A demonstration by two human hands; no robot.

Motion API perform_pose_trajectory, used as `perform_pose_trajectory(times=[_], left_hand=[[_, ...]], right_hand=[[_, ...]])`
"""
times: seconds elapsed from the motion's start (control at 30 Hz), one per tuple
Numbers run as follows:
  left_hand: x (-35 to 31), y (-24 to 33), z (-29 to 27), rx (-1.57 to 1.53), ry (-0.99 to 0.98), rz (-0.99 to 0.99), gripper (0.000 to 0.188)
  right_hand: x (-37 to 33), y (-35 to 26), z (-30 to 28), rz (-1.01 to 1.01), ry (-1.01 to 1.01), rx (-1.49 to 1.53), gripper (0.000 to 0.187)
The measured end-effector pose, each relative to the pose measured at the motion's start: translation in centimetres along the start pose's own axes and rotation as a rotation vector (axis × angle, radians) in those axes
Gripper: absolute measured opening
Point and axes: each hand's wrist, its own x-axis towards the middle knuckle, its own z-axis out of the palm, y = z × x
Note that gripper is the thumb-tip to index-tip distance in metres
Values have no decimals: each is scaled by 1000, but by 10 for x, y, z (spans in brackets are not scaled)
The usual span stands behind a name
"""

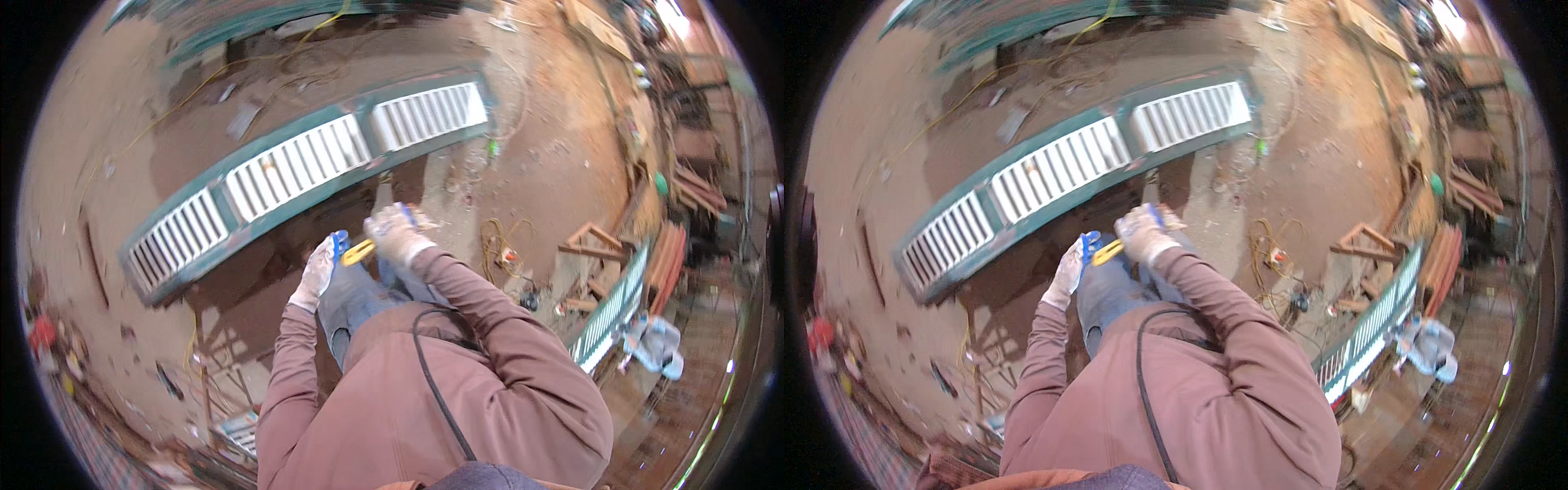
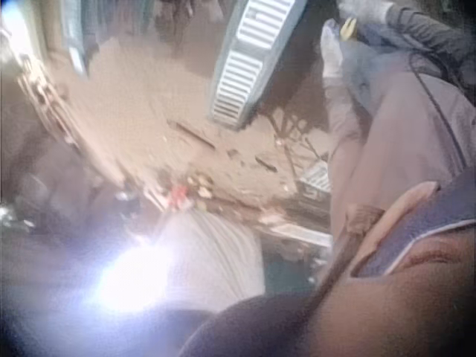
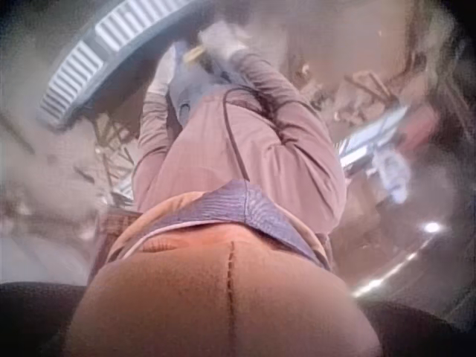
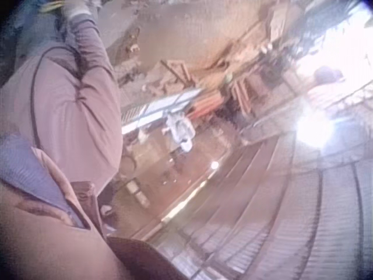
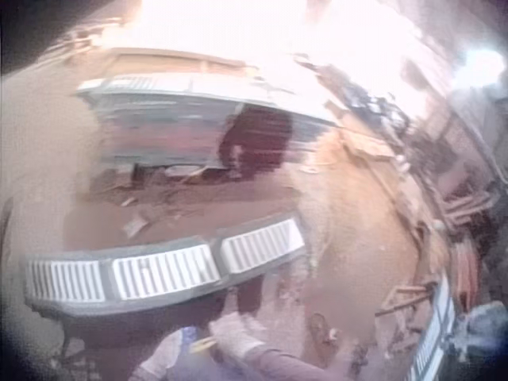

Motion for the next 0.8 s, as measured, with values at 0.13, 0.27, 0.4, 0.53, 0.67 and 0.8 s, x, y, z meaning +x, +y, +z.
perform_pose_trajectory(times=[0.13,0.27,0.4,0.53,0.67,0.8], left_hand=[[29,67,40,827,-183,55,46],[61,50,62,565,-129,-165,37],[113,70,116,667,42,-309,36],[198,43,172,661,235,-362,51],[320,14,248,456,443,-193,37],[440,-21,321,554,501,-167,28]], right_hand=[[25,21,1,-35,-50,-44,40],[31,70,4,-116,32,38,55],[22,159,10,-174,387,332,82],[21,290,56,119,751,611,77],[24,432,167,788,740,820,69],[72,537,347,1585,460,1543,70]])
